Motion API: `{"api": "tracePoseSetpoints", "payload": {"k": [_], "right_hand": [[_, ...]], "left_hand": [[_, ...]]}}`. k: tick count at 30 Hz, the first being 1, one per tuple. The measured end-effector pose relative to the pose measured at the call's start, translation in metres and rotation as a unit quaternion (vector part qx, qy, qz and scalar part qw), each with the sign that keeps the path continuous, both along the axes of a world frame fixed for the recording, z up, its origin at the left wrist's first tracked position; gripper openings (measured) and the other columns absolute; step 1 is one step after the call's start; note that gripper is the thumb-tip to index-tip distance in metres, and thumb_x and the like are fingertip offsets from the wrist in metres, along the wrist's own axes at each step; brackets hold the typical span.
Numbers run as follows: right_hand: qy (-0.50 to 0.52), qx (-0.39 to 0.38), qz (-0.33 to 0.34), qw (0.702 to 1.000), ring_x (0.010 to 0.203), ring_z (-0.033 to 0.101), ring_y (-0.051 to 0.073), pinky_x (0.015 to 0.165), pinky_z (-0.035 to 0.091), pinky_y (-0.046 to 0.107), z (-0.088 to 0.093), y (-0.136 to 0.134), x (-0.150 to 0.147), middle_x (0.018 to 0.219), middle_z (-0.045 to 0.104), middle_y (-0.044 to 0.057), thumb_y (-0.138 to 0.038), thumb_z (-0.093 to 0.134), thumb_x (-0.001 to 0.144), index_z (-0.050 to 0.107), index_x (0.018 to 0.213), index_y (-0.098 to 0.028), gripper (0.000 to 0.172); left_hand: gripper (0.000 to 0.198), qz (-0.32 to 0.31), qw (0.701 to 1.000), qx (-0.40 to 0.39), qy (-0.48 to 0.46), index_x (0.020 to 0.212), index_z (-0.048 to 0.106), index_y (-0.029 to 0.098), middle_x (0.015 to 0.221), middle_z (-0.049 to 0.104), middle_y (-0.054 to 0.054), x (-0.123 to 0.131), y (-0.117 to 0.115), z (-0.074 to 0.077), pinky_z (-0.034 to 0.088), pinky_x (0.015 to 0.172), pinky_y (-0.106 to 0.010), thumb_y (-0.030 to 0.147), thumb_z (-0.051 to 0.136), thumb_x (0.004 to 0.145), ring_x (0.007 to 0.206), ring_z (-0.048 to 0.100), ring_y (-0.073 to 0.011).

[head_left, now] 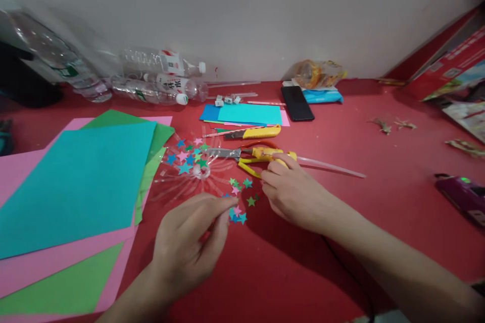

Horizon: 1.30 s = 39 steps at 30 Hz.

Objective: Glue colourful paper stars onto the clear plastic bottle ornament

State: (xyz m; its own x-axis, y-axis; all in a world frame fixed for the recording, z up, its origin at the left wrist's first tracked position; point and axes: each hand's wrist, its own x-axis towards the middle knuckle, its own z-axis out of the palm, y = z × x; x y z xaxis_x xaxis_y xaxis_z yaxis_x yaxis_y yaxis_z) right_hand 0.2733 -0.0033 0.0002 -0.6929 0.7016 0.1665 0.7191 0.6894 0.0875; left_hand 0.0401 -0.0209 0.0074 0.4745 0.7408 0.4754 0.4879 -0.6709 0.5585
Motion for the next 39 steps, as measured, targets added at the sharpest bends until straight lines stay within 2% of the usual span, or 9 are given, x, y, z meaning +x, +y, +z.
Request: {"api": "tracePoseSetpoints", "payload": {"k": [4,9,15,21,30,32,34,37,39], "right_hand": [[0.163,0.056,-0.013,0.985,0.089,0.049,0.019,0.093,0.041,0.041,0.010,-0.009,-0.004,0.087,0.063,0.005,-0.018,0.051,0.090,0.063,0.078,-0.018,0.018],[0.262,0.139,0.036,0.954,0.087,0.052,0.016,0.100,0.044,0.041,0.010,-0.024,-0.013,0.088,0.067,0.000,-0.015,0.061,0.085,0.066,0.087,-0.022,0.008],[0.212,0.213,0.138,0.944,0.089,0.056,0.015,0.101,0.046,0.038,0.011,-0.027,-0.010,0.093,0.069,0.000,-0.014,0.066,0.083,0.069,0.090,-0.021,0.011],[0.198,0.236,0.150,0.939,0.089,0.056,0.015,0.101,0.048,0.037,0.013,-0.028,-0.009,0.094,0.068,0.000,-0.021,0.068,0.083,0.071,0.090,-0.022,0.008],[0.180,0.215,0.152,0.948,0.088,0.057,0.015,0.089,0.051,0.033,0.014,-0.027,-0.004,0.096,0.068,0.001,-0.019,0.064,0.085,0.069,0.096,-0.022,0.013],[0.187,0.156,0.056,0.968,0.081,0.059,0.016,0.074,0.050,0.032,0.016,-0.021,0.005,0.089,0.067,0.003,-0.025,0.059,0.089,0.068,0.094,-0.023,0.011],[0.172,0.087,-0.148,0.970,0.072,0.059,0.017,0.063,0.044,0.031,0.020,-0.011,0.015,0.080,0.065,0.006,-0.037,0.050,0.094,0.068,0.082,-0.021,0.027],[0.071,-0.106,-0.386,0.914,0.055,0.051,0.018,0.051,0.029,0.030,0.027,0.006,0.027,0.061,0.058,0.007,-0.060,0.042,0.090,0.060,0.062,-0.019,0.053],[0.051,-0.237,-0.402,0.883,0.051,0.048,0.017,0.049,0.026,0.028,0.027,0.015,0.031,0.056,0.055,0.006,-0.063,0.046,0.086,0.057,0.057,-0.020,0.054]], "left_hand": [[0.016,-0.024,0.974,-0.224,0.005,0.099,0.067,0.022,0.073,0.070,0.002,0.006,-0.004,-0.004,0.049,0.056,-0.022,0.021,0.055,0.089,0.061,0.063,-0.0110],[0.018,-0.034,0.861,-0.478,-0.174,0.090,0.068,0.019,0.072,0.068,0.001,0.019,-0.007,0.003,0.047,0.044,-0.017,0.031,0.055,0.089,0.046,0.058,-0.0065],[0.015,-0.061,0.733,-0.603,-0.309,0.080,0.066,0.017,0.063,0.065,0.002,0.018,-0.002,0.002,0.047,0.038,-0.013,0.031,0.065,0.084,0.050,0.062,-0.0086],[0.015,-0.060,0.686,-0.638,-0.346,0.082,0.064,0.016,0.060,0.067,0.002,0.018,-0.003,0.003,0.043,0.032,-0.011,0.028,0.071,0.078,0.043,0.061,-0.0088],[0.022,-0.020,0.711,-0.619,-0.335,0.075,0.061,0.016,0.054,0.063,0.004,0.020,-0.004,0.014,0.038,0.027,-0.011,0.031,0.076,0.070,0.034,0.056,-0.0077],[0.021,0.017,0.745,-0.575,-0.338,0.074,0.060,0.017,0.052,0.061,0.006,0.015,-0.002,0.018,0.034,0.027,-0.010,0.030,0.076,0.068,0.032,0.053,-0.0065],[0.016,0.075,0.787,-0.508,-0.341,0.075,0.059,0.019,0.049,0.059,0.007,0.008,0.001,0.020,0.031,0.029,-0.008,0.028,0.072,0.073,0.031,0.049,-0.0031],[0.009,0.117,0.829,-0.434,-0.333,0.082,0.059,0.022,0.051,0.060,0.007,-0.003,0.005,0.020,0.031,0.032,-0.009,0.026,0.066,0.079,0.032,0.046,-0.0027],[0.007,0.123,0.841,-0.413,-0.326,0.083,0.058,0.023,0.052,0.059,0.007,-0.006,0.006,0.018,0.030,0.032,-0.011,0.025,0.064,0.080,0.032,0.044,-0.0031]]}}
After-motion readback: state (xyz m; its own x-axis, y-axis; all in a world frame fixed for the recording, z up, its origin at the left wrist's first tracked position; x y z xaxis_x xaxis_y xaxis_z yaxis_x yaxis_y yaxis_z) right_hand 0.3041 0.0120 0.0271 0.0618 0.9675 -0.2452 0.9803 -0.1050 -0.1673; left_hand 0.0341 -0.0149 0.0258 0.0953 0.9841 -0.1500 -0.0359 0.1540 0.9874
